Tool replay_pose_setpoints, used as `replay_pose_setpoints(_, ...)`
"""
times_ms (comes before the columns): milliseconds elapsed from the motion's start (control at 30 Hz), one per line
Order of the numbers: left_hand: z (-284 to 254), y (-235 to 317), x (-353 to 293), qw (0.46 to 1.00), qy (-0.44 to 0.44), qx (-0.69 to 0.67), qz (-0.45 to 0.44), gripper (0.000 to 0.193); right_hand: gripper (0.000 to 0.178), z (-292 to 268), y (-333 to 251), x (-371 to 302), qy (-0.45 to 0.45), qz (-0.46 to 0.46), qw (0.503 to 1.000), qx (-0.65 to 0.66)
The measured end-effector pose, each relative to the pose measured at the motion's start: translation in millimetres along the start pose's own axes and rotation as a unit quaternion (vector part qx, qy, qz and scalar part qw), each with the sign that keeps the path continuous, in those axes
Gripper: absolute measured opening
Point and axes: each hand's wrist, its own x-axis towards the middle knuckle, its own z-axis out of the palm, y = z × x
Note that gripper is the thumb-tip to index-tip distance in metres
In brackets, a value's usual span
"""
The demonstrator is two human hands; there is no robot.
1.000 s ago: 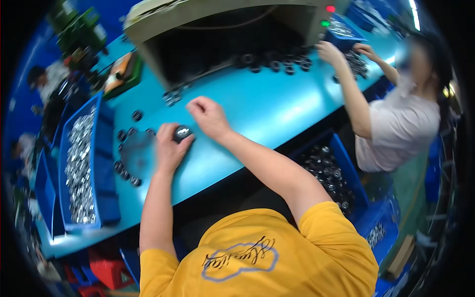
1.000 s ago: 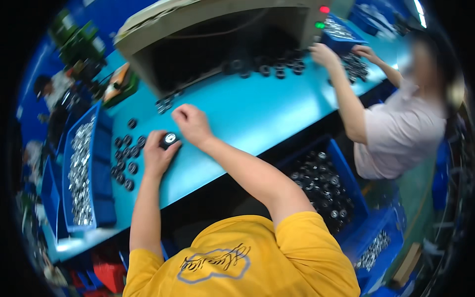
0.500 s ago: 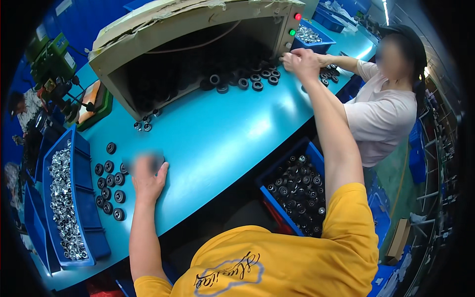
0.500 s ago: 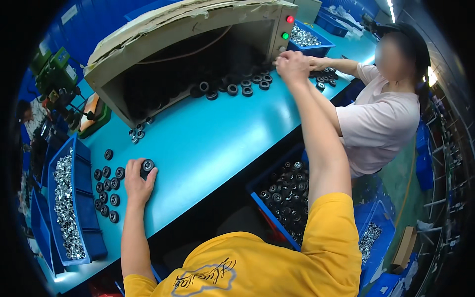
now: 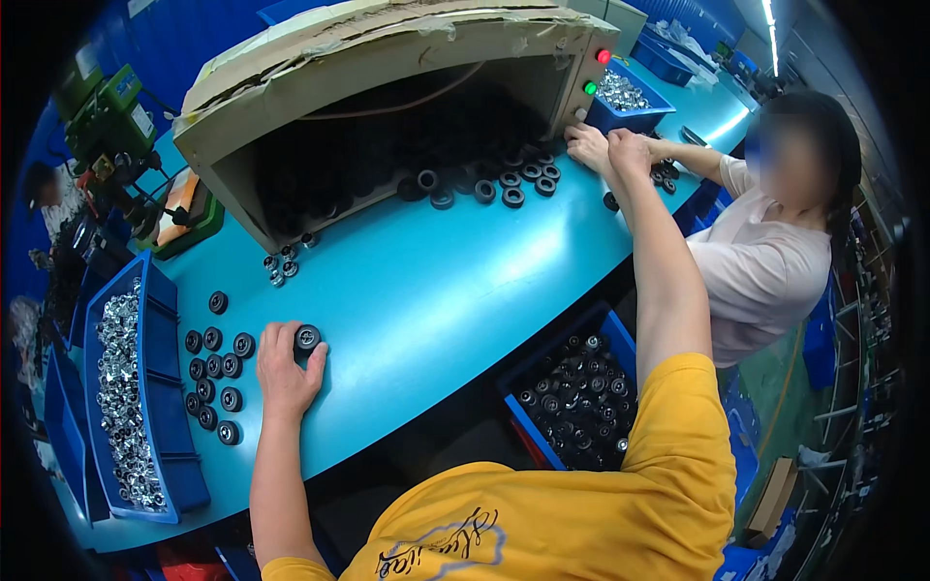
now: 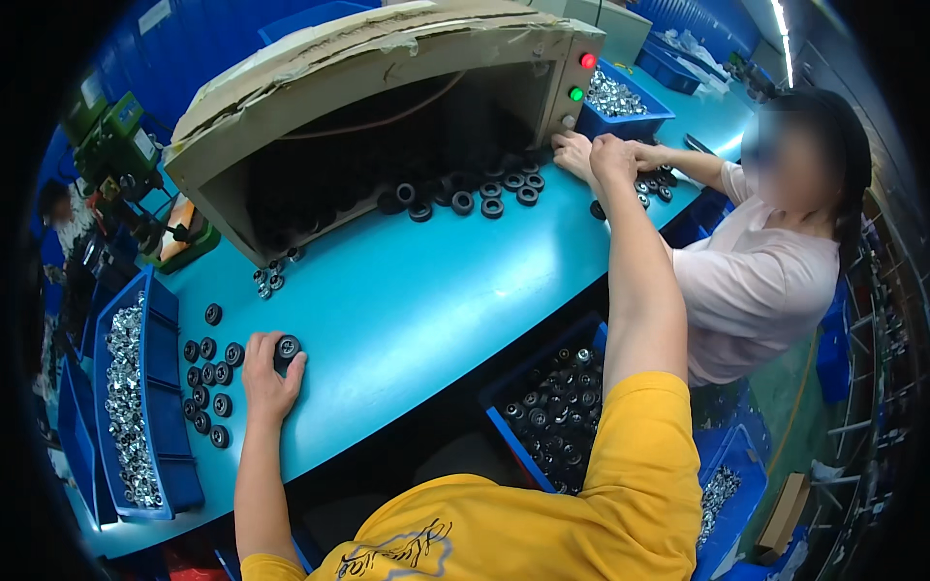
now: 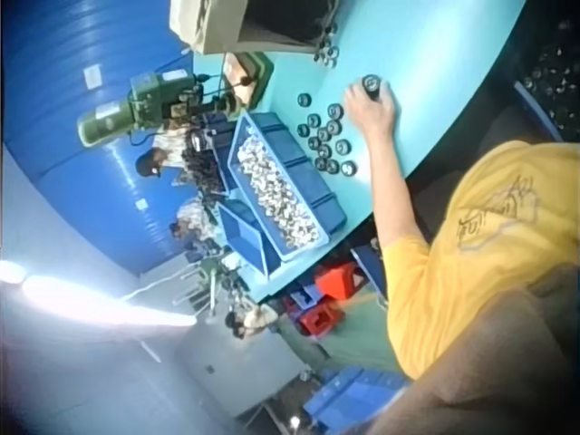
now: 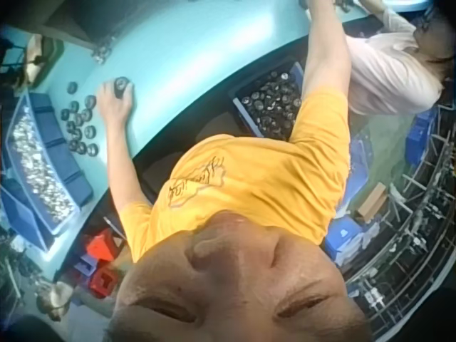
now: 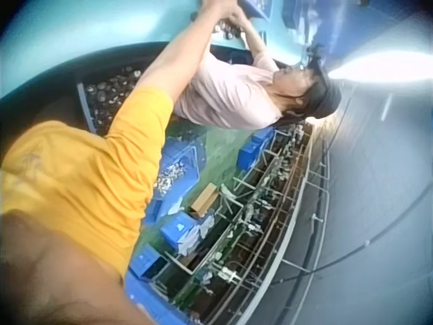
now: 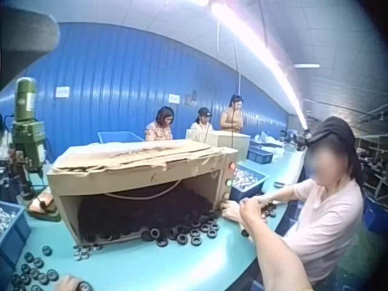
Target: Assemble small wheels by inserting metal bearings into rubber outer rings at a factory workstation.
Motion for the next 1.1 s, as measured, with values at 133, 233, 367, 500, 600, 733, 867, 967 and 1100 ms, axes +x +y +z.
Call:
replay_pose_setpoints(133,1.3,-0.5,1.6,1.000,0.002,-0.009,-0.010,0.036,0.047,4.9,-2.9,2.8,-0.041,-0.047,0.996,-0.069)
replay_pose_setpoints(233,0.1,-0.2,1.2,1.000,0.006,-0.009,-0.005,0.036,0.044,12.0,6.0,3.2,-0.053,-0.132,0.986,-0.087)
replay_pose_setpoints(367,5.4,0.4,3.9,1.000,-0.003,-0.019,-0.003,0.037,0.046,7.6,26.0,11.9,-0.215,-0.081,0.969,0.090)
replay_pose_setpoints(500,1.8,-0.9,0.6,1.000,-0.003,-0.008,-0.014,0.038,0.048,-10.2,-10.3,-46.4,-0.299,-0.021,0.939,0.168)
replay_pose_setpoints(600,4.1,-3.4,-1.6,1.000,-0.009,-0.007,-0.019,0.039,0.043,-27.2,-16.1,-83.0,-0.280,-0.104,0.948,0.106)
replay_pose_setpoints(733,3.0,-5.7,-3.7,1.000,-0.009,-0.010,-0.020,0.039,0.044,-52.6,-39.0,-138.4,-0.319,-0.091,0.936,0.119)
replay_pose_setpoints(867,2.9,-7.1,-6.8,1.000,-0.010,-0.012,-0.023,0.041,0.044,-43.9,-50.6,-165.9,-0.253,-0.132,0.955,0.077)
replay_pose_setpoints(967,2.5,-6.9,-7.4,0.999,-0.013,-0.016,-0.025,0.041,0.042,-16.1,-48.3,-182.7,-0.158,-0.219,0.962,0.041)
replay_pose_setpoints(1100,-0.7,-7.8,-10.4,0.999,-0.011,-0.018,-0.027,0.041,0.036,-1.8,-59.0,-199.7,-0.102,-0.241,0.963,0.069)
